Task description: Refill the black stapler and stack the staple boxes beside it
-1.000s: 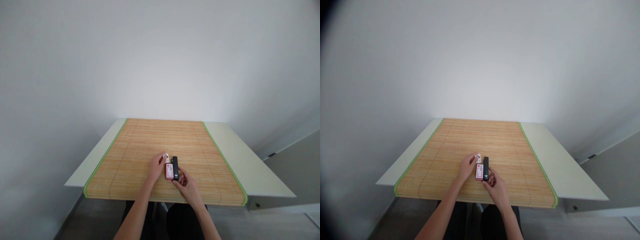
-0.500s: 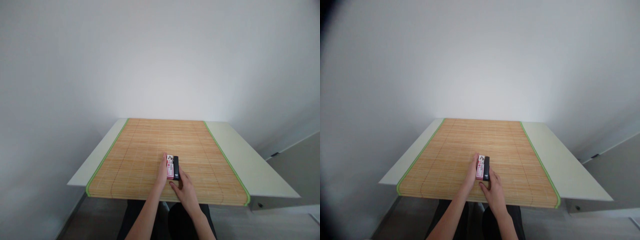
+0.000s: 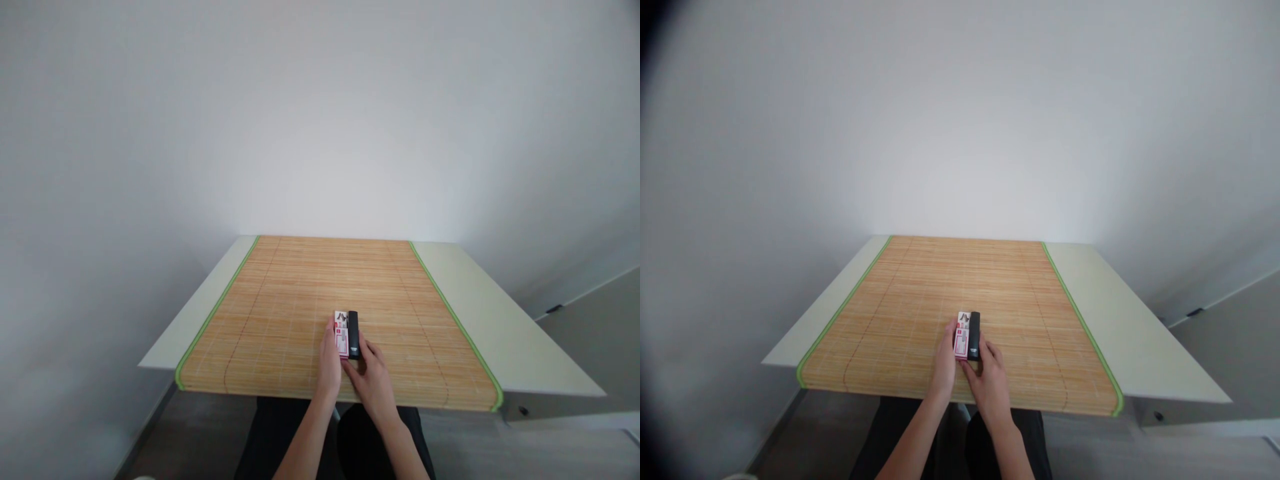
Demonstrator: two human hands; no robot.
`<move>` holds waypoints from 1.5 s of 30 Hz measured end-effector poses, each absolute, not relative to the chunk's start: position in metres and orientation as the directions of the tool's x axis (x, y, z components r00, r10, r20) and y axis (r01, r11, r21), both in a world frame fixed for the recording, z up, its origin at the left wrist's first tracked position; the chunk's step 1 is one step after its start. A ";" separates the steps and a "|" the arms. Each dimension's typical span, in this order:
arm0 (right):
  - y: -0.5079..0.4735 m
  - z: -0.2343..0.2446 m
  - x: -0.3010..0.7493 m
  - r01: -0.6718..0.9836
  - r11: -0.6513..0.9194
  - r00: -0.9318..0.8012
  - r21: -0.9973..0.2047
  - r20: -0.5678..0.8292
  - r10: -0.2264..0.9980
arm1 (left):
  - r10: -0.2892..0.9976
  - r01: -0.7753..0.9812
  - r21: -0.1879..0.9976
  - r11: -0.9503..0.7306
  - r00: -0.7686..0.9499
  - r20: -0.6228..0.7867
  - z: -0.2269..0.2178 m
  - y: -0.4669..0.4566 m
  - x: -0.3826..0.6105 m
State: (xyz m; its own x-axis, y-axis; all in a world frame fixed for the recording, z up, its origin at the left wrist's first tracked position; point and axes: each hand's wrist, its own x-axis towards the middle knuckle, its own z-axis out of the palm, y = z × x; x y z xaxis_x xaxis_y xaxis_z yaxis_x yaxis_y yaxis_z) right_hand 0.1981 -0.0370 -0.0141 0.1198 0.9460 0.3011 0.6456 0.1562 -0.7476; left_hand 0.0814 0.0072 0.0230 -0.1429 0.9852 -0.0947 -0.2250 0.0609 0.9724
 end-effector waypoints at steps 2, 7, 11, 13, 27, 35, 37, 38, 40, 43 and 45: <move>-0.036 -0.014 0.198 0.640 0.162 0.116 -0.751 0.303 0.946 | 0.985 -0.256 0.963 0.080 -0.130 -0.116 0.019 0.005 0.081; -0.032 -0.012 0.200 0.618 0.178 0.092 -0.766 0.295 0.951 | 0.987 -0.295 0.952 0.077 -0.111 -0.114 0.009 0.004 0.082; -0.027 -0.009 0.205 0.600 0.196 0.058 -0.776 0.287 0.956 | 0.987 -0.249 0.966 0.069 -0.124 -0.102 0.003 0.005 0.087; -0.025 -0.006 0.207 0.594 0.210 0.028 -0.777 0.281 0.959 | 0.985 -0.244 0.967 0.067 -0.140 -0.103 0.001 0.005 0.090; -0.027 -0.013 0.206 0.646 0.210 0.060 -0.734 0.322 0.945 | 0.994 -0.265 0.958 0.108 0.007 -0.110 -0.005 0.004 0.069; -0.030 -0.009 0.204 0.660 0.200 0.063 -0.724 0.318 0.946 | 0.995 -0.247 0.965 0.083 -0.038 -0.095 -0.004 -0.008 0.082; -0.030 -0.007 0.205 0.657 0.202 0.060 -0.727 0.317 0.947 | 0.994 -0.250 0.965 0.082 -0.053 -0.098 -0.006 -0.008 0.084; -0.030 -0.006 0.206 0.654 0.203 0.054 -0.729 0.312 0.948 | 0.993 -0.257 0.963 0.085 -0.061 -0.104 -0.007 -0.008 0.086; -0.029 -0.004 0.211 0.648 0.208 0.038 -0.732 0.304 0.952 | 0.990 -0.271 0.958 0.096 -0.075 -0.121 -0.010 -0.006 0.092; -0.026 -0.002 0.230 0.645 0.217 0.013 -0.733 0.294 0.956 | 0.989 -0.271 0.957 0.108 -0.068 -0.130 -0.013 -0.001 0.111; -0.023 -0.001 0.251 0.654 0.216 0.003 -0.725 0.288 0.958 | 0.992 -0.270 0.957 0.107 -0.032 -0.120 -0.013 0.004 0.129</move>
State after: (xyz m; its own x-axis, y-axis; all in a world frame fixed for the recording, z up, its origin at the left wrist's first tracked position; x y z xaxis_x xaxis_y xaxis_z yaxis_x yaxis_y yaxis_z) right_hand 0.2512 -0.0225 -0.0010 0.0026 0.9576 0.2880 0.6535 0.2164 -0.7253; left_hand 0.1289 0.0035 -0.0130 -0.0322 0.9923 -0.1196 -0.2700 0.1066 0.9569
